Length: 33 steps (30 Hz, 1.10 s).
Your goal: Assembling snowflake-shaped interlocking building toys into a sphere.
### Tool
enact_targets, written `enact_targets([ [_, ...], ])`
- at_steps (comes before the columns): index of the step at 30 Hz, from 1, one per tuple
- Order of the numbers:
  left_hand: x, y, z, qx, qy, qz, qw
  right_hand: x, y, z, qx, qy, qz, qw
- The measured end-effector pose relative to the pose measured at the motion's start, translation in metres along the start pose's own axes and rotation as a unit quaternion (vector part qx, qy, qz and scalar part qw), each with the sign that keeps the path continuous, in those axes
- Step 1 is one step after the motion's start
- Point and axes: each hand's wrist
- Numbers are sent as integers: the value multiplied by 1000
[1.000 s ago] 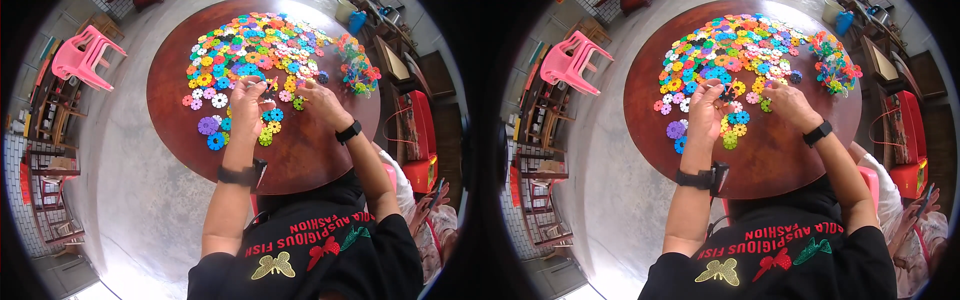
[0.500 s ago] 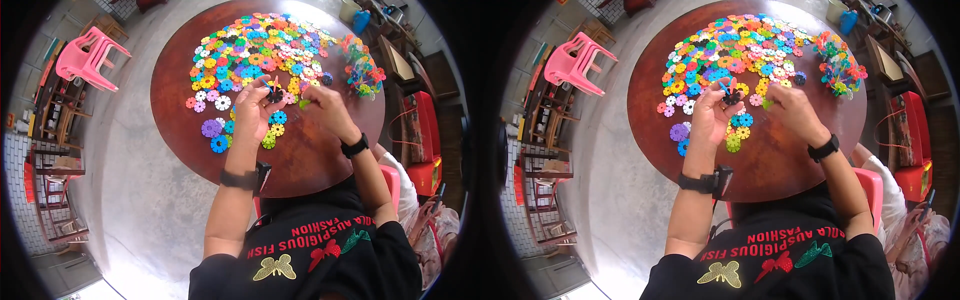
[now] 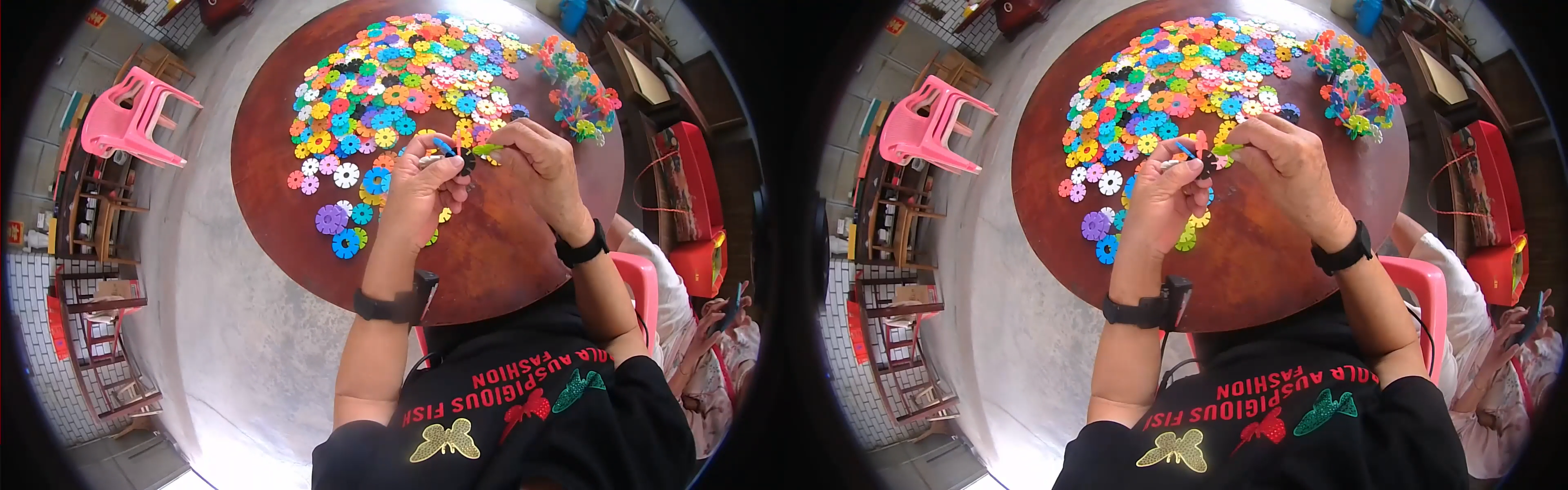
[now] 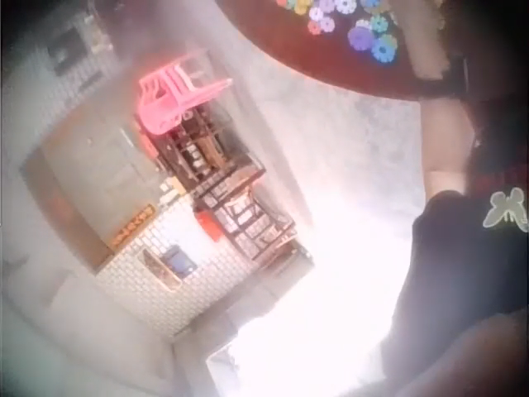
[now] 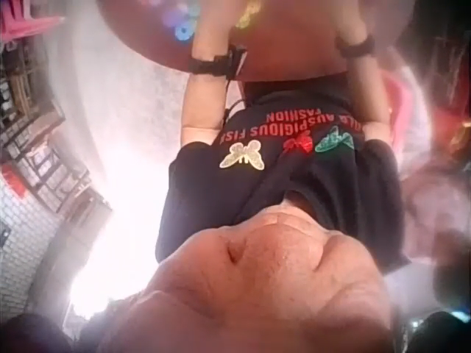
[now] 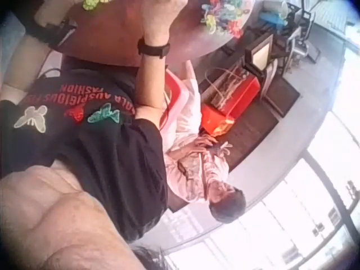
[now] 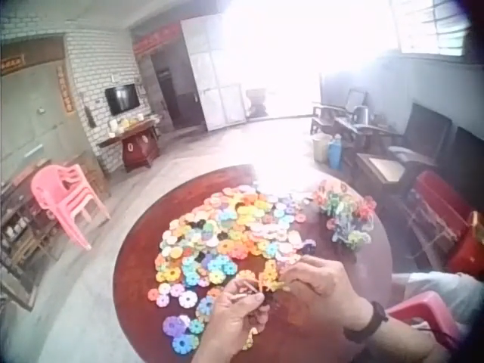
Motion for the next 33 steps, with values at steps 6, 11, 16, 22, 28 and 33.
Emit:
enact_targets([
  [6,0,0,-2,47,50,-10,998,0,2,0,-25,-26,-21,999],
  [11,2,1,-1,73,67,-18,995,4,0,-3,-33,-36,-39,998],
  [16,-1,1,-2,94,81,-6,992,8,0,-2,-47,-55,-56,996],
  [22,2,3,0,121,84,-60,987,12,0,3,-47,-102,-86,990],
  [28,2,2,0,116,36,-57,991,15,-1,4,3,-39,-97,994],
  [33,1,1,-4,107,7,-64,992,13,-1,9,44,-53,-125,990],
])
Point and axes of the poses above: each hand's wrist, its own y-axis away from the middle knuckle, its own x-axis out of the back of the hand, z = x × y, and after that the axes turned 2 degrees about y, right-handed
